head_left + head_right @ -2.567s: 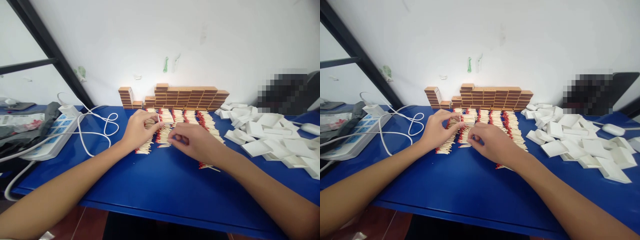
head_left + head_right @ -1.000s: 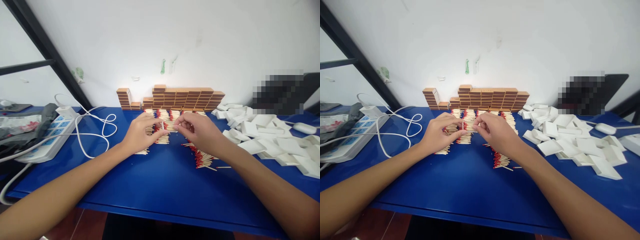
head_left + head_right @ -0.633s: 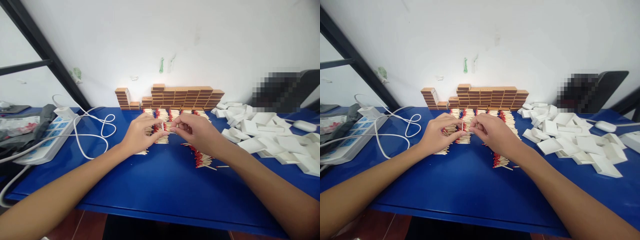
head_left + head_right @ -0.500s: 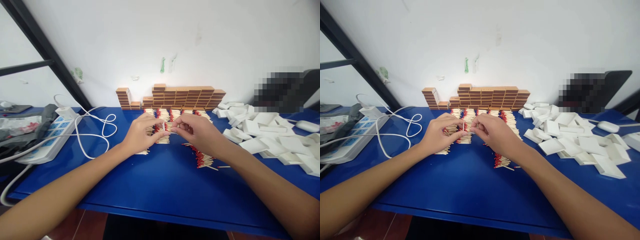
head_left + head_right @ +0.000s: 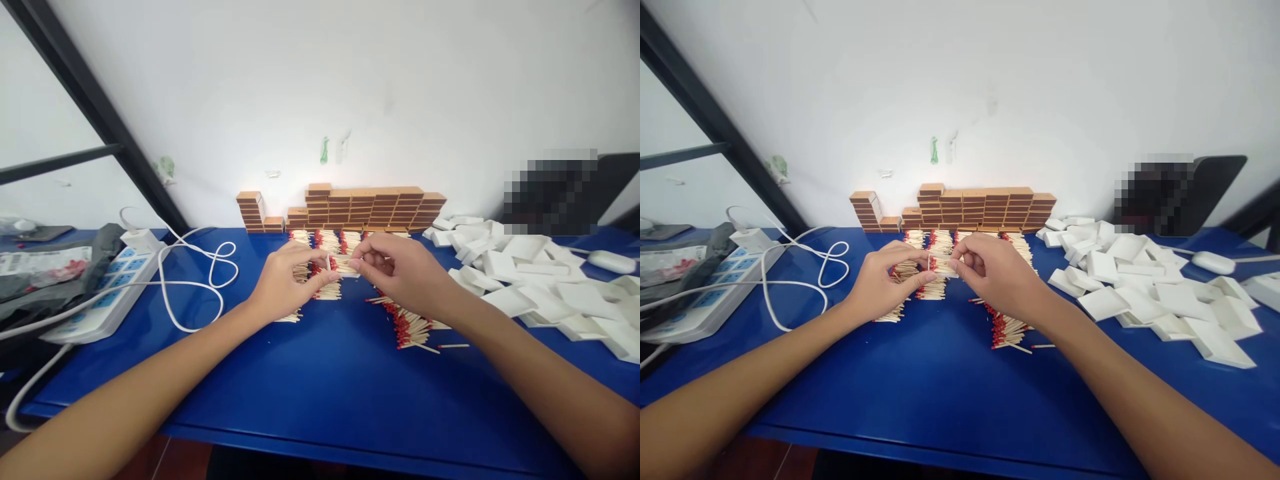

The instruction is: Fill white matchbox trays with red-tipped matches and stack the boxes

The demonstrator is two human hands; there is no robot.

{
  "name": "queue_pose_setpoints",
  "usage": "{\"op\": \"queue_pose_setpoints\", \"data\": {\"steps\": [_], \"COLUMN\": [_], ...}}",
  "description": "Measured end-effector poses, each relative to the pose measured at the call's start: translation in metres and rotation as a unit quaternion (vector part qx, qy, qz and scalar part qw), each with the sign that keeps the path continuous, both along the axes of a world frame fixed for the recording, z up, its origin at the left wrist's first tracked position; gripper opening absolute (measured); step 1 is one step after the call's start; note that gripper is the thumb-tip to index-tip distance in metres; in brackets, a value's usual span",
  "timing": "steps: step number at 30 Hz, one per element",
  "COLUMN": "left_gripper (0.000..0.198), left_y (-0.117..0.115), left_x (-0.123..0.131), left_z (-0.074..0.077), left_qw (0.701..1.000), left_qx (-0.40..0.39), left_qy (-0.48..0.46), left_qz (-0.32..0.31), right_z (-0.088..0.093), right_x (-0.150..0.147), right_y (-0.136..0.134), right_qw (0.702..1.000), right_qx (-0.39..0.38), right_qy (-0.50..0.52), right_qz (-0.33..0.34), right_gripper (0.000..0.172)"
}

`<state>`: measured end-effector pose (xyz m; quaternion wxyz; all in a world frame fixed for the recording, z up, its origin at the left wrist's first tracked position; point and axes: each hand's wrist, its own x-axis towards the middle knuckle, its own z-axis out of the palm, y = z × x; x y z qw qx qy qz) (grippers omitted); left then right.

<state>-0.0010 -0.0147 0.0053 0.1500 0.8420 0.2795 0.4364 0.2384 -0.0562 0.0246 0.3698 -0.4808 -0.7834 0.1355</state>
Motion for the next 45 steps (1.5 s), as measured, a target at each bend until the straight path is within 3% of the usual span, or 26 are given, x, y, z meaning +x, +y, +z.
{"op": "queue_pose_setpoints", "data": {"steps": [13, 26, 32, 36, 40, 45], "left_gripper": [0.023, 0.024, 0.024, 0.025, 0.026, 0.028], "left_y": [-0.001, -0.001, 0.001, 0.003, 0.003, 0.002], "left_x": [0.0, 0.0, 0.0, -0.001, -0.002, 0.0], "left_z": [0.001, 0.001, -0.002, -0.001, -0.001, -0.001], "left_qw": [0.999, 1.0, 1.0, 1.0, 1.0, 0.999], "left_qx": [-0.035, 0.0, 0.008, 0.017, 0.023, 0.042], "left_qy": [-0.016, -0.002, -0.018, -0.019, -0.019, -0.012], "left_qz": [-0.005, -0.014, -0.01, -0.006, -0.005, -0.017], "right_z": [-0.002, -0.008, 0.0, 0.002, 0.003, 0.005], "right_x": [-0.001, -0.011, -0.003, -0.001, -0.009, -0.016], "right_y": [-0.003, -0.005, 0.001, 0.004, -0.001, -0.008], "right_qw": [0.999, 1.0, 0.998, 0.989, 0.958, 0.951], "right_qx": [-0.04, 0.02, 0.041, -0.058, -0.196, -0.218], "right_qy": [-0.004, 0.0, 0.03, 0.129, 0.211, 0.218], "right_qz": [0.026, 0.021, -0.04, -0.039, 0.0, -0.019], "right_gripper": [0.022, 0.016, 0.023, 0.033, 0.048, 0.052]}}
